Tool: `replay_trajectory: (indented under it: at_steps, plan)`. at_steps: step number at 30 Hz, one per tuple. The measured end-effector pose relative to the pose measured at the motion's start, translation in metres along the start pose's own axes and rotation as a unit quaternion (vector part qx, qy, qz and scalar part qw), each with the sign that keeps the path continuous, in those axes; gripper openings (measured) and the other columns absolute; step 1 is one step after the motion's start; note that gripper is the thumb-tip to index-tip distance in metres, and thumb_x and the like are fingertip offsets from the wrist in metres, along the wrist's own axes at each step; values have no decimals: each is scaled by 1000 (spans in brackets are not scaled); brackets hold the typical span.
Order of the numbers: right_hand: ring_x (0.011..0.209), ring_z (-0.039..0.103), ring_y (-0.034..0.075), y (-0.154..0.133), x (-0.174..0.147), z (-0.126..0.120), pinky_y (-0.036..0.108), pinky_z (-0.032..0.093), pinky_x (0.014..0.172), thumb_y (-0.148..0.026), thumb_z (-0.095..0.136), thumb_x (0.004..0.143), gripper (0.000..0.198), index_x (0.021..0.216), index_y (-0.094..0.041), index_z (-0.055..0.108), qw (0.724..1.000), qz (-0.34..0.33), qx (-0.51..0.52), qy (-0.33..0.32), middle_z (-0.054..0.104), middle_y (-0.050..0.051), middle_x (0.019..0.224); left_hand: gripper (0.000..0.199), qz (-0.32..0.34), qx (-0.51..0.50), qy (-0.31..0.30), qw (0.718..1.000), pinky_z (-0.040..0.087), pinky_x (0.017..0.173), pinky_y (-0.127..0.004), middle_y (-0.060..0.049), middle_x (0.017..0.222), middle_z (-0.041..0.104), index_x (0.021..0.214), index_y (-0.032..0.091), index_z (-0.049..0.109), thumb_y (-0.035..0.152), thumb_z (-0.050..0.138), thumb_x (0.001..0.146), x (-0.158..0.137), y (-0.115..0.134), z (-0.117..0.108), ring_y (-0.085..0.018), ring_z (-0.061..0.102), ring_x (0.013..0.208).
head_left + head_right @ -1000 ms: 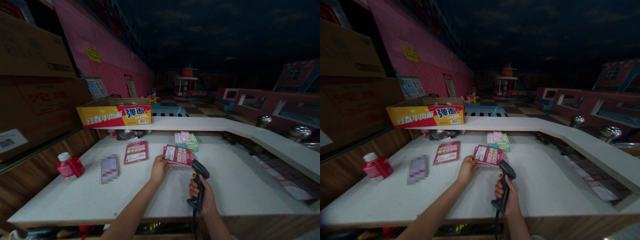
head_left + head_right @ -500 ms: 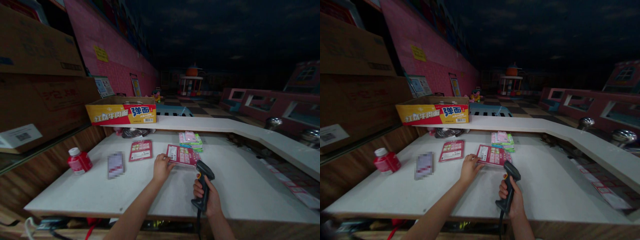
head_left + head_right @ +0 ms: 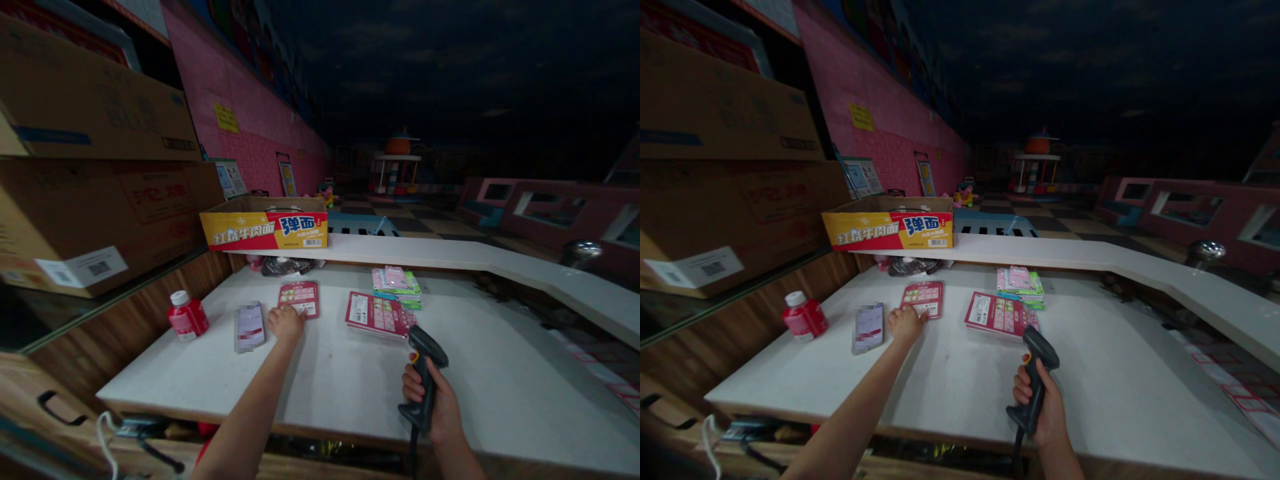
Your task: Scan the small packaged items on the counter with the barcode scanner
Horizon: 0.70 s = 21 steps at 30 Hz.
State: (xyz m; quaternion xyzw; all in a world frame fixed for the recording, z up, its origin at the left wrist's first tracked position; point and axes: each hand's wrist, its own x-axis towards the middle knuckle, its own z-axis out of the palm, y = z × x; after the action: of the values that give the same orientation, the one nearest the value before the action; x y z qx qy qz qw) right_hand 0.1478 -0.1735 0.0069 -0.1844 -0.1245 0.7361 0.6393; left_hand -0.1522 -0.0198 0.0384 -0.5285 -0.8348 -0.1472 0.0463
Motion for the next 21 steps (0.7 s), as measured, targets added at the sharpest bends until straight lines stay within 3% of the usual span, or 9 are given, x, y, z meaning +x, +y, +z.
replay_trajectory:
  at_steps: [5, 14, 18, 21]
  plan:
    - [45, 38, 3, 0, 0, 0, 13, 32, 40, -31, 76, 76, 28, 92, -19, 57, 1000, -1, 14, 13, 44, -7, 59, 57, 4, 7, 2, 1000, 36, 89, -51, -31, 129, 51, 122, 9, 59, 51, 55, 84, -19, 3, -1, -42, 48, 117]
    - [45, 38, 4, 0, -1, 2, 13, 32, 39, -32, 74, 78, 24, 89, -20, 56, 1000, -6, -11, -1, 41, -7, 59, 64, -21, -50, 60, 997, 38, 84, -47, -22, 109, 56, 121, 12, 54, 54, 65, 75, -33, -5, -2, -39, 52, 105]
    - [45, 38, 4, 1, 0, 1, 13, 33, 39, -31, 74, 78, 24, 89, -20, 56, 1000, -7, 0, 4, 42, -7, 60, 73, -54, -199, 92, 974, 41, 88, -44, -18, 109, 57, 129, 13, 45, 40, 74, 68, -29, -11, 1, -34, 55, 104]
    - [44, 37, 4, 1, 0, 1, 13, 34, 38, -29, 74, 77, 23, 86, -19, 55, 1000, -5, 14, 11, 44, -7, 59, 69, -34, -399, 105, 910, 46, 84, -39, -13, 104, 63, 126, 15, 48, 27, 75, 63, -22, -18, 7, -28, 61, 96]
